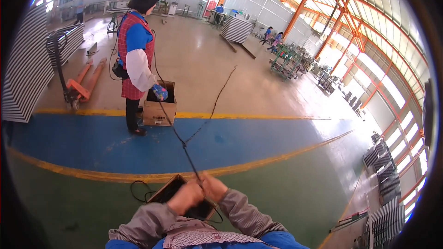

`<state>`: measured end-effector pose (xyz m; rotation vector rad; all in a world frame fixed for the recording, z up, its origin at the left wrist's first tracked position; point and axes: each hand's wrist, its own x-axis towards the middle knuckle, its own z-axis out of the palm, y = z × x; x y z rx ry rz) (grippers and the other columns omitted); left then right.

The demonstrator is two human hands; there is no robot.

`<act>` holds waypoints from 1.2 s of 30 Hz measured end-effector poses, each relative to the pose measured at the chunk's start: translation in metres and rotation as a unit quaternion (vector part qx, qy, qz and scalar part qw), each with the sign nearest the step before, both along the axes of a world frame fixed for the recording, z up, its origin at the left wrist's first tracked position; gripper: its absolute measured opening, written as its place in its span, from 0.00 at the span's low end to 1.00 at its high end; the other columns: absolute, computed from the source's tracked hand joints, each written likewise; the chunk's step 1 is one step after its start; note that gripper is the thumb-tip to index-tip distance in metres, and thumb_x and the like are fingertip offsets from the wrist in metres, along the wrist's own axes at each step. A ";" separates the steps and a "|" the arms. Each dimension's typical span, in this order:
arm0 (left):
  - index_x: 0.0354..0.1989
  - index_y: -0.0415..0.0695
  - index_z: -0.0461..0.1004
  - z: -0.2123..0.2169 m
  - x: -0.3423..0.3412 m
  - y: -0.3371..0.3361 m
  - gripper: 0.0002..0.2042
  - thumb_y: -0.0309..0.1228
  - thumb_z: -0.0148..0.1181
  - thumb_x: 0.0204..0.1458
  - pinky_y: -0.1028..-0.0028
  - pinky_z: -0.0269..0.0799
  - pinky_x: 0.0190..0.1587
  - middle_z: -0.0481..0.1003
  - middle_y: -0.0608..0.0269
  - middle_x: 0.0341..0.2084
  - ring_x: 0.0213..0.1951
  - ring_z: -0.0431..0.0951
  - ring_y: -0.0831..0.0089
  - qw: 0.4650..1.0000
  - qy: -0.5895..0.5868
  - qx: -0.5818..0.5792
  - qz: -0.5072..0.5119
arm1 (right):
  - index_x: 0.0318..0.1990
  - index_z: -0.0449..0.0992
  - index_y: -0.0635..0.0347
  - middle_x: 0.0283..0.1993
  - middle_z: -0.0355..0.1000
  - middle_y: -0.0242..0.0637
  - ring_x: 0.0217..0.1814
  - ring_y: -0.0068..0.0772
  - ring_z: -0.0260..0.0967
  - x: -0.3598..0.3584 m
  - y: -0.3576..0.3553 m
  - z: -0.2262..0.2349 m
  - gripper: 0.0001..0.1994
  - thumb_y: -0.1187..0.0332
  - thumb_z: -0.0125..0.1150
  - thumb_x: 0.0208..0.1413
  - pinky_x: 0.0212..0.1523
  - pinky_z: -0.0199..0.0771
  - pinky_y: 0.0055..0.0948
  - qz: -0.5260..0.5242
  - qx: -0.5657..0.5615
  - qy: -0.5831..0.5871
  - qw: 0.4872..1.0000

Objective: Using a manual pallet jack to transport a stack of panels on a fabrication floor.

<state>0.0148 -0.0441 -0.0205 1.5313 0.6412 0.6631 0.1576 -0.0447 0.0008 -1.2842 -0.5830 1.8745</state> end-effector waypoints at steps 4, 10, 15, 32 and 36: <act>0.36 0.37 0.67 -0.019 0.011 -0.037 0.10 0.30 0.41 0.53 0.75 0.63 0.34 0.67 0.65 0.26 0.30 0.67 0.76 0.967 -0.010 -0.175 -0.187 | 0.38 0.65 0.58 0.22 0.59 0.26 0.19 0.18 0.54 0.016 0.013 0.015 0.13 0.61 0.36 0.58 0.21 0.54 0.16 -0.022 0.037 0.223 0.974; 0.40 0.43 0.65 -0.007 -0.025 0.034 0.14 0.39 0.37 0.55 0.78 0.64 0.37 0.70 0.67 0.29 0.33 0.69 0.76 0.825 -0.311 -0.471 0.032 | 0.34 0.64 0.60 0.17 0.55 0.25 0.16 0.14 0.50 -0.009 -0.047 0.006 0.10 0.64 0.38 0.58 0.17 0.49 0.15 0.238 0.213 -0.140 0.937; 0.33 0.41 0.65 0.023 -0.028 0.036 0.09 0.31 0.38 0.53 0.78 0.61 0.24 0.64 0.68 0.19 0.22 0.64 0.78 0.899 -0.344 -0.250 0.102 | 0.39 0.64 0.61 0.22 0.60 0.29 0.21 0.17 0.55 -0.010 -0.041 -0.006 0.13 0.60 0.38 0.58 0.21 0.55 0.18 0.166 0.099 -0.021 0.981; 0.35 0.40 0.65 0.011 -0.044 0.045 0.11 0.35 0.40 0.54 0.82 0.51 0.16 0.63 0.69 0.17 0.15 0.58 0.80 0.825 -0.384 -0.403 0.095 | 0.39 0.65 0.60 0.27 0.65 0.29 0.26 0.19 0.59 -0.015 -0.033 -0.026 0.12 0.62 0.39 0.58 0.25 0.59 0.16 0.271 0.272 -0.237 0.892; 0.28 0.37 0.66 0.001 -0.004 -0.026 0.05 0.25 0.44 0.49 0.80 0.59 0.21 0.63 0.66 0.18 0.22 0.63 0.81 0.963 -0.115 0.214 -0.114 | 0.44 0.63 0.63 0.30 0.65 0.33 0.31 0.25 0.65 0.010 0.011 -0.014 0.20 0.55 0.33 0.59 0.34 0.67 0.22 0.018 0.012 0.113 0.993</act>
